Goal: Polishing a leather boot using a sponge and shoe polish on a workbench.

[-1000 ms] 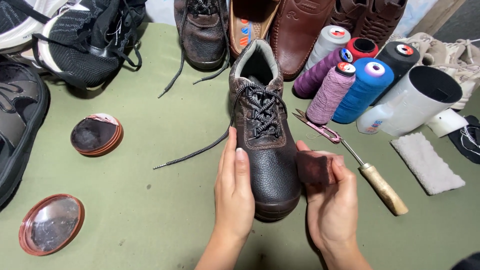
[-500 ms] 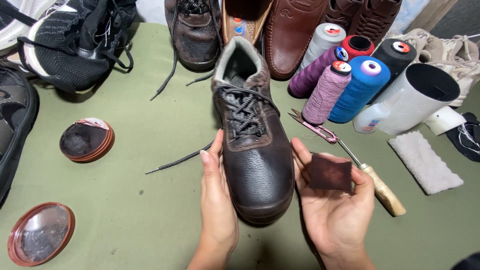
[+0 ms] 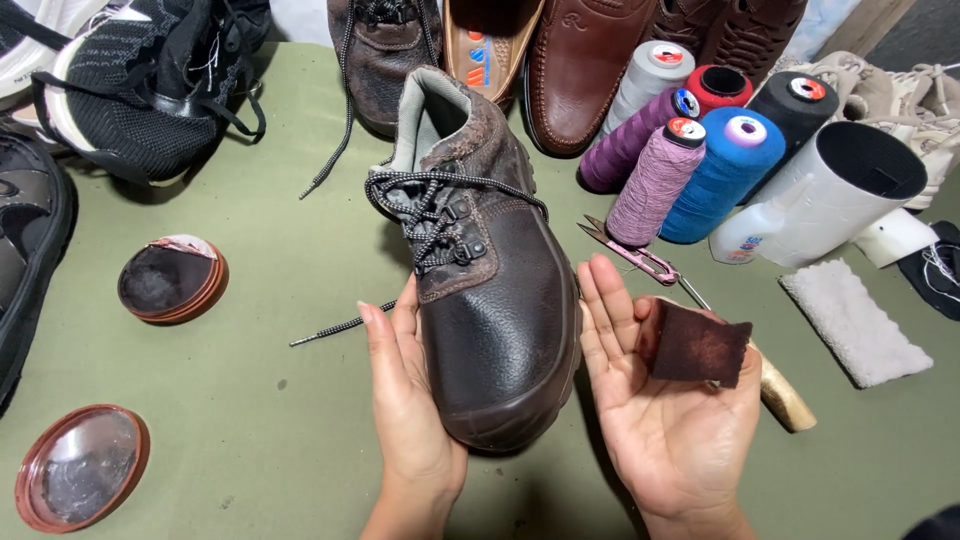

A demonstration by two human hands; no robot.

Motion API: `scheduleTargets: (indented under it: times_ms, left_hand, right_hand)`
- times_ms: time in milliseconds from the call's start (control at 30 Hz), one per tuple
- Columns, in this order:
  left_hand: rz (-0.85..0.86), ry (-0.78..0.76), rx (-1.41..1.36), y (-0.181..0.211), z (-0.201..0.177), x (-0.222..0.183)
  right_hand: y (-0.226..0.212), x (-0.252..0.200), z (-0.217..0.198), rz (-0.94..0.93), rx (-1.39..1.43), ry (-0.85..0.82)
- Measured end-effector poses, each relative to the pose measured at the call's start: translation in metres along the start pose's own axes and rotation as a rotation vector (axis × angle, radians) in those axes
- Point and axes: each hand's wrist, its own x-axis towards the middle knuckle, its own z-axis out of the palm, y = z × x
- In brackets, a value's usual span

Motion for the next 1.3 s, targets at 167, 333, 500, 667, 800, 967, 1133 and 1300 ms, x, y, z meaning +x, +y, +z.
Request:
scheduleTargets:
  times_ms: [167, 333, 500, 667, 800, 967, 1133, 1300]
  left_hand:
    - [-0.096, 0.091, -0.078, 0.009, 0.008, -0.004]
    - [-0.107, 0.081, -0.088, 0.011, 0.008, -0.004]
    - [-0.070, 0.055, -0.050, 0.007, 0.006, -0.002]
    - [-0.062, 0.050, 0.130, 0.002, -0.005, 0.003]
    - [0.396, -0.077, 0.480, -0.011, -0.032, 0.020]
    - [0.516, -0.075, 0.636, -0.005, -0.035, 0.022]
    - [0.681, -0.169, 1.075, 0.008, -0.031, 0.025]
    - [1.018, -0.237, 1.198, 0.039, -0.009, 0.040]
  right_hand:
    - [0.000, -0.001, 0.007, 0.019, 0.000, 0.009]
    - [-0.001, -0.001, 0.008, 0.033, 0.008, 0.006]
    - [-0.001, -0.001, 0.007, 0.037, 0.021, -0.010]
    - [-0.002, -0.001, 0.004, 0.042, 0.042, -0.031]
    - [-0.004, -0.001, 0.001, 0.059, 0.097, -0.077]
    - [-0.006, 0.000, 0.001, 0.093, 0.130, -0.065]
    - [-0.007, 0.001, -0.003, 0.089, 0.127, -0.099]
    - [-0.007, 0.002, -0.006, 0.076, 0.107, -0.146]
